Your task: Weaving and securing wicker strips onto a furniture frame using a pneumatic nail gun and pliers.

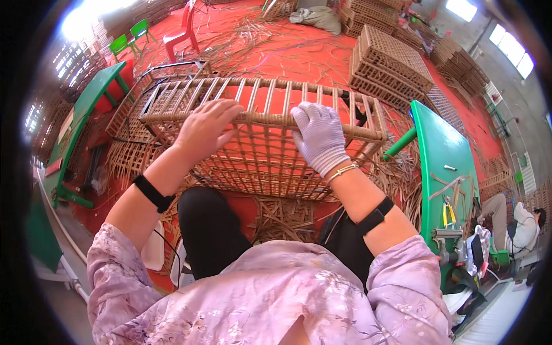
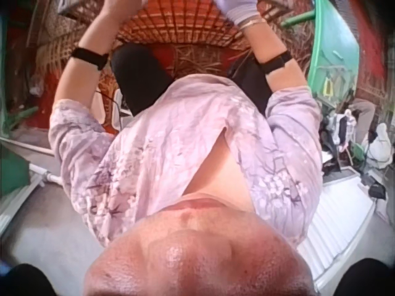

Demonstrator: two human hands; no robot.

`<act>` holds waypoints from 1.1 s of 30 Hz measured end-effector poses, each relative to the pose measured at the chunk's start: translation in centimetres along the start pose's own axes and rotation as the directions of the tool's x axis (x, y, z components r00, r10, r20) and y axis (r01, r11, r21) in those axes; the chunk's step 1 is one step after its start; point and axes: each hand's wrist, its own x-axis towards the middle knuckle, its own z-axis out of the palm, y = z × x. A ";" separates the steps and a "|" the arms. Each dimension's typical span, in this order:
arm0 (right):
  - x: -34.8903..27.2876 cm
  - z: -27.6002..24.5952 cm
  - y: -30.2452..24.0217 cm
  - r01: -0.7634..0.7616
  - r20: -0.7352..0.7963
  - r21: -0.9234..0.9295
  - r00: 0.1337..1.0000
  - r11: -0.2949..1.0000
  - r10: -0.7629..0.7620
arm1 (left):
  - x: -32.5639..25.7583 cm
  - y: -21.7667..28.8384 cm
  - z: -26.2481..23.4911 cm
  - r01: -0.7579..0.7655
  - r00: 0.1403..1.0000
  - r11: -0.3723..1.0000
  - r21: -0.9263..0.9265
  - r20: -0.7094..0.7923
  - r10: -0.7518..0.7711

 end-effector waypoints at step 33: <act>-3.8 -4.2 4.2 0.059 -0.173 0.159 0.984 0.985 -0.031 | 3.9 4.8 0.3 0.030 0.999 0.992 0.120 -0.040 -0.026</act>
